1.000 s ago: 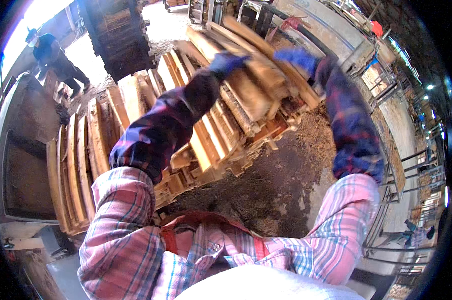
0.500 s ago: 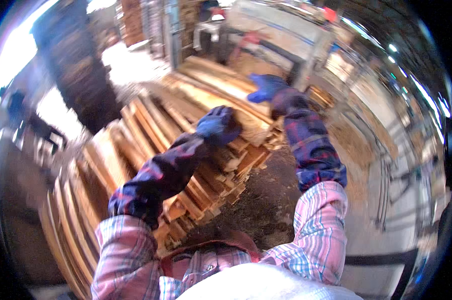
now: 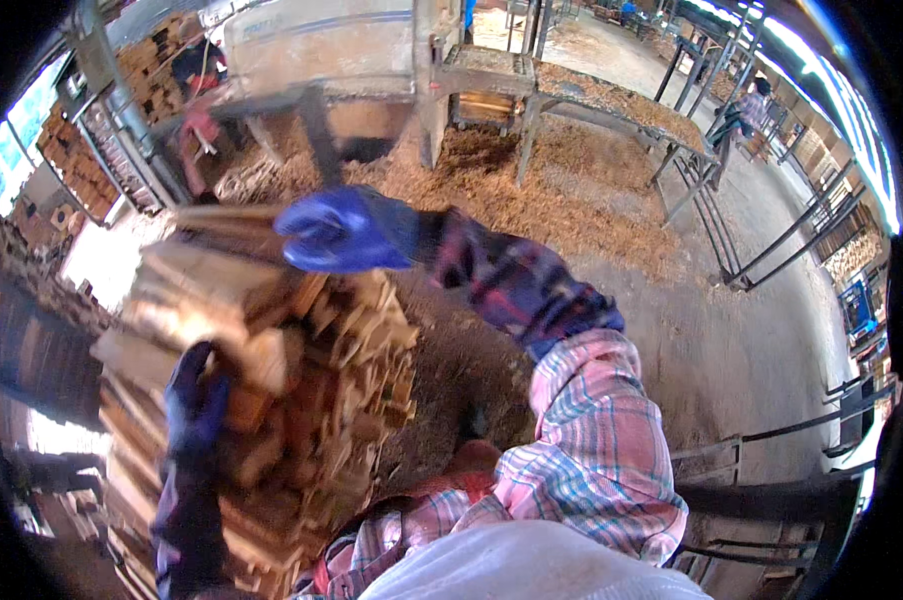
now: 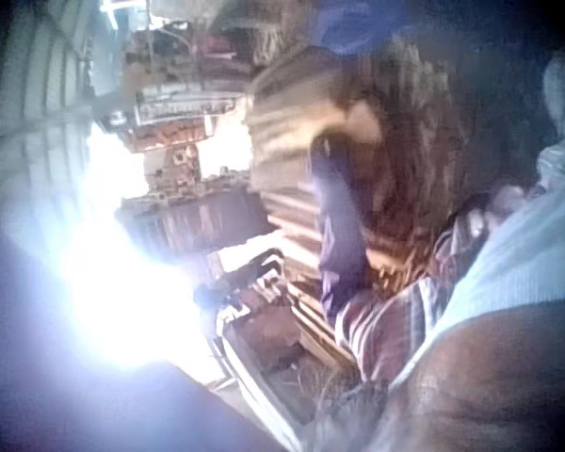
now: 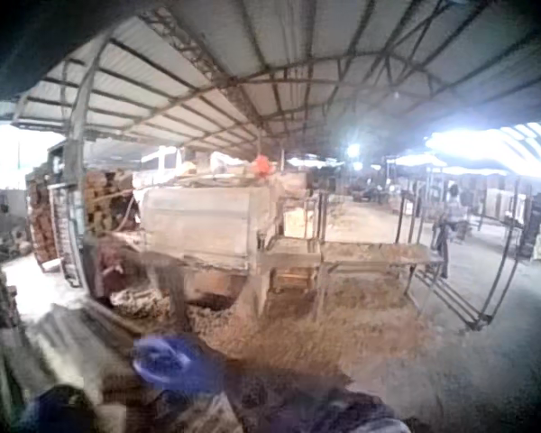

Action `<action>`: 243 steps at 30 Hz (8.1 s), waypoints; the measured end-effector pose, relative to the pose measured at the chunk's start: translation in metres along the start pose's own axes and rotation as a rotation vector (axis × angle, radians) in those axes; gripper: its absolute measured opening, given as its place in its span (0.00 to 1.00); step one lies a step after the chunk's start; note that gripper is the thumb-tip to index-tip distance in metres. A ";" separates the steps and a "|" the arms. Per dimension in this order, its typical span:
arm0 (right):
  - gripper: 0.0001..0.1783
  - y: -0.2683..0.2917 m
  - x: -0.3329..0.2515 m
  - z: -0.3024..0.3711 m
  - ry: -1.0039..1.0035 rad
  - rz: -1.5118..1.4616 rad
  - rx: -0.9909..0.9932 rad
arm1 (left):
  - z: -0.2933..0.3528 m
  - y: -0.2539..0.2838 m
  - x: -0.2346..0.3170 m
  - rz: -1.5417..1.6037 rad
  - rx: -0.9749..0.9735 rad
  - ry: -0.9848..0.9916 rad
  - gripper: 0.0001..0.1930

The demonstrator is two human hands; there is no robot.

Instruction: The person repeatedly picks up wooden planks from a pile and stacks them on a green workbench. They handle the planks one at a time, aligning and placing them into a growing stack.

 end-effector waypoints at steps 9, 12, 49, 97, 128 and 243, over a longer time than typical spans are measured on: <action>0.18 0.273 0.240 0.214 -0.361 0.205 0.069 | -0.186 0.024 0.104 -0.243 -0.105 -0.185 0.23; 0.28 0.280 0.242 0.270 -0.679 0.271 -0.118 | -0.234 -0.187 0.301 0.203 -0.247 -0.463 0.25; 0.30 1.541 1.025 0.377 -0.725 0.685 0.635 | -0.796 -1.518 0.541 -0.419 -0.863 -0.289 0.47; 0.30 1.096 0.858 0.143 0.115 -0.208 -1.182 | -0.505 -1.401 0.434 0.746 -0.632 -0.335 0.19; 0.27 0.031 0.227 0.103 0.299 -0.839 -1.901 | 0.208 -0.632 0.294 -0.299 1.825 1.692 0.15; 0.32 -1.011 -0.651 0.632 -0.805 -0.522 -1.124 | 1.303 0.437 0.132 -0.978 1.053 1.510 0.31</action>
Point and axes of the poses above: each hand's wrist, its own z-axis away from the middle knuckle, its own y-axis out of the back of the hand, x = y × z, the point moved 4 cm from there along -z, towards the middle knuckle, and after that the axes turned 8 degrees about x, right-handed, at the moved point
